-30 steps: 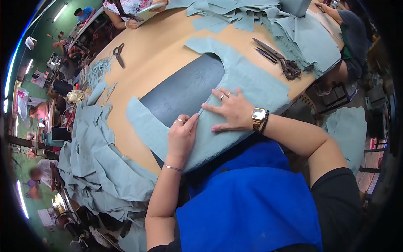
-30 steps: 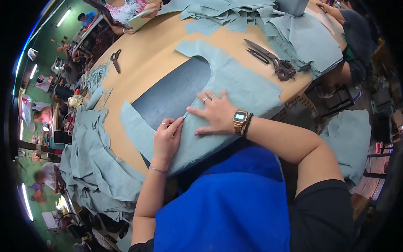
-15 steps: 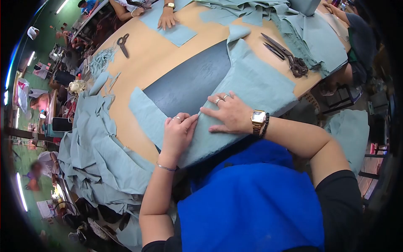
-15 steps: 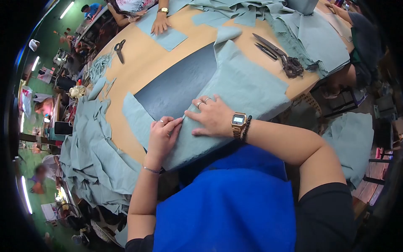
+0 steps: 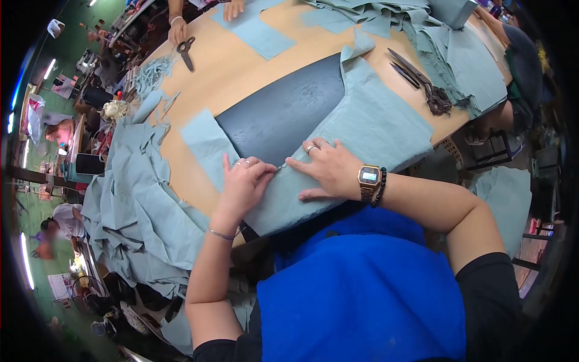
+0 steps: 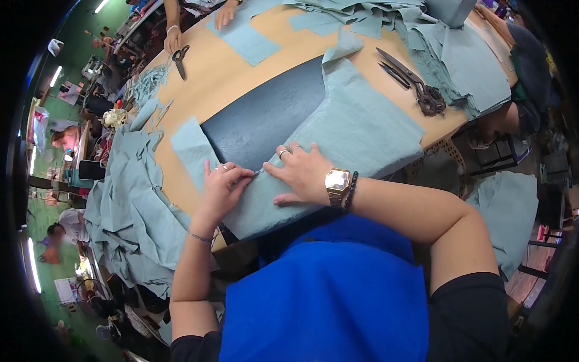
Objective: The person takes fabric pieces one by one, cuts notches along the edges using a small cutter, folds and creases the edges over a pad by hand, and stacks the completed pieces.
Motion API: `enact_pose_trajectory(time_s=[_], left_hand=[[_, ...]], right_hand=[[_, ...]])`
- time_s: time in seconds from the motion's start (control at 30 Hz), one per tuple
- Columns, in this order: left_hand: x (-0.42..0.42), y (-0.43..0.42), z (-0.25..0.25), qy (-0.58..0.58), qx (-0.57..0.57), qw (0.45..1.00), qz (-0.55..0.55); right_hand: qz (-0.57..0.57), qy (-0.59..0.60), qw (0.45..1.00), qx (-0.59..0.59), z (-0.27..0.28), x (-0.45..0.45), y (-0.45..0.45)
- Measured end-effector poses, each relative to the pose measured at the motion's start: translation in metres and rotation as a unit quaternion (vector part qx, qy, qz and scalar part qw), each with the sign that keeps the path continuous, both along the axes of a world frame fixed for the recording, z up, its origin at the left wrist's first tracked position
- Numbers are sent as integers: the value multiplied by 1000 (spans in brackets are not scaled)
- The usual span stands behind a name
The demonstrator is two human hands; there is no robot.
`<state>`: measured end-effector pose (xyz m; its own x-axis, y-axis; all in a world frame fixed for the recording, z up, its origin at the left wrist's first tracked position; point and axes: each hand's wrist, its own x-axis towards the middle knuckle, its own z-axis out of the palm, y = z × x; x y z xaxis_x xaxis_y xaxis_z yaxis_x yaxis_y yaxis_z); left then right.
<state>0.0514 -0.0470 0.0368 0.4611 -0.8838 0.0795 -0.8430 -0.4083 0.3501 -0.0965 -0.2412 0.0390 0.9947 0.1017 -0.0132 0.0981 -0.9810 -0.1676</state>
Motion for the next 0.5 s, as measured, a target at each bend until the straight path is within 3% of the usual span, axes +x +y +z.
enact_pose_trajectory(time_s=[0.07,0.27,0.5], left_hand=[[3,2,3,-31,21,999,-27],[14,14,-8,-119,-59,986,-101],[22,20,-8,-156,-54,980,-114]], right_hand=[[-4,11,1000,2,4,2,2],[12,27,1000,-5,8,11,4],[34,32,999,-23,16,14,6]])
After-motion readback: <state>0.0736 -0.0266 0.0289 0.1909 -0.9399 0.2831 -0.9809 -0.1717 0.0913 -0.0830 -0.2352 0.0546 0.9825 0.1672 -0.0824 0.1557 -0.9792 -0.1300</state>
